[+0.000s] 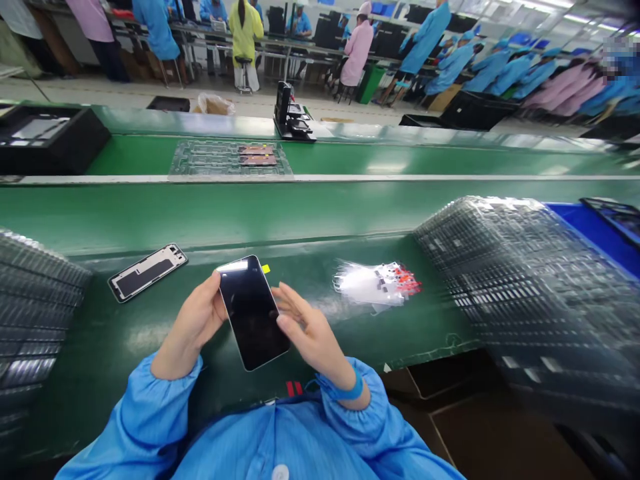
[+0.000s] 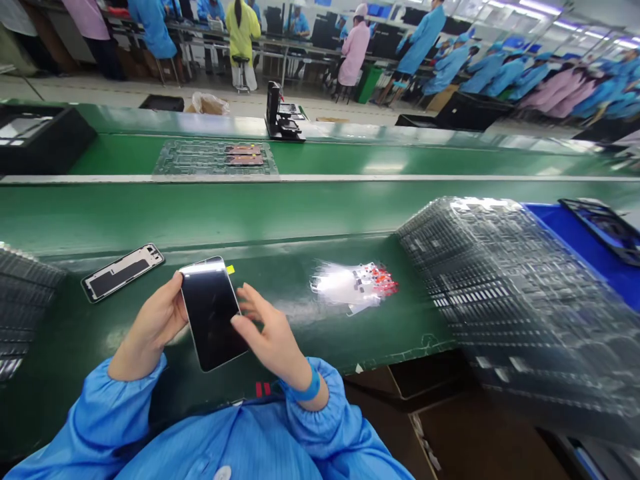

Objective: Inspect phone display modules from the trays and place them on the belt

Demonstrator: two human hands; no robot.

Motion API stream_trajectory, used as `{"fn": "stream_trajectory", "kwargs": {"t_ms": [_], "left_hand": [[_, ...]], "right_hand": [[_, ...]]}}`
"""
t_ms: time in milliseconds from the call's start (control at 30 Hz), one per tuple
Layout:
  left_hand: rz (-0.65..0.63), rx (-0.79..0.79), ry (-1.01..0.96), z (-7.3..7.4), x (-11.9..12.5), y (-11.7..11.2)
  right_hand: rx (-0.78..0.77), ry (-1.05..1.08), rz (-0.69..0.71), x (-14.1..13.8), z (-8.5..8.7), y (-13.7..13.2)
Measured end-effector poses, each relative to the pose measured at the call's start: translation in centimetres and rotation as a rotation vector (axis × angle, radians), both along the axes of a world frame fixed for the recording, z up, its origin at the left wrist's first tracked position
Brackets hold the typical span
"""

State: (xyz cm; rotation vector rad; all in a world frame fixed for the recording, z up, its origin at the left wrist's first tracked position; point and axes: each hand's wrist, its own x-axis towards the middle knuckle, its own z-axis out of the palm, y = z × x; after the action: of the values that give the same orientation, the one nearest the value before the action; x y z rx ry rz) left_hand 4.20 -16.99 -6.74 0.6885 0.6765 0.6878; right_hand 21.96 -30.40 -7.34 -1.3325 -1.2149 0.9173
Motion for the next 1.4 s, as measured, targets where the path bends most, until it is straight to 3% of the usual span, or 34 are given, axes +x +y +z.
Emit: {"fn": "stream_trajectory", "kwargs": {"t_ms": [100, 167, 233, 333, 467, 633, 700, 833, 967, 1133, 1400], "left_hand": [[0.041, -0.026, 0.053, 0.5, -0.2, 0.9], [0.064, -0.022, 0.053, 0.6, -0.2, 1.1], [0.101, -0.012, 0.04, 0.7, 0.0, 1.0], [0.074, 0.027, -0.003, 1.0, 0.3, 0.6], [-0.12, 0.16, -0.009, 1.3, -0.1, -0.5], [-0.309, 0.471, 0.304, 1.1, -1.0, -2.4], [-0.323, 0.566, 0.431, 1.1, -1.0, -3.2], [-0.229, 0.677, 0.584, 1.3, -0.5, -4.0], [-0.193, 0.677, 0.607, 1.4, -0.2, -4.2], [-0.213, 0.642, 0.538, 1.6, -0.3, -4.2], [-0.344, 0.562, 0.44, 1.3, -0.4, -3.9]], "right_hand": [[-0.288, 0.423, 0.224, 0.6, -0.7, -0.2], [-0.357, 0.602, 0.327, 0.6, -1.0, -0.3], [-0.346, 0.675, 0.333, 0.3, -1.2, -0.3], [-0.301, 0.674, 0.29, -0.2, -1.2, -0.3], [-0.245, 0.62, 0.181, -0.1, -0.9, -0.1], [-0.188, 0.627, 0.053, 0.4, -0.5, 0.2], [-0.183, 0.626, 0.044, 0.5, -0.4, 0.3], [-0.147, 0.582, 0.069, 0.8, -0.3, 0.2], [-0.129, 0.457, 0.126, 1.1, -0.2, 0.0], [-0.053, 0.271, 0.011, 0.7, -0.6, -0.1], [-0.056, 0.467, -0.059, 0.5, -0.9, 0.1]]}}
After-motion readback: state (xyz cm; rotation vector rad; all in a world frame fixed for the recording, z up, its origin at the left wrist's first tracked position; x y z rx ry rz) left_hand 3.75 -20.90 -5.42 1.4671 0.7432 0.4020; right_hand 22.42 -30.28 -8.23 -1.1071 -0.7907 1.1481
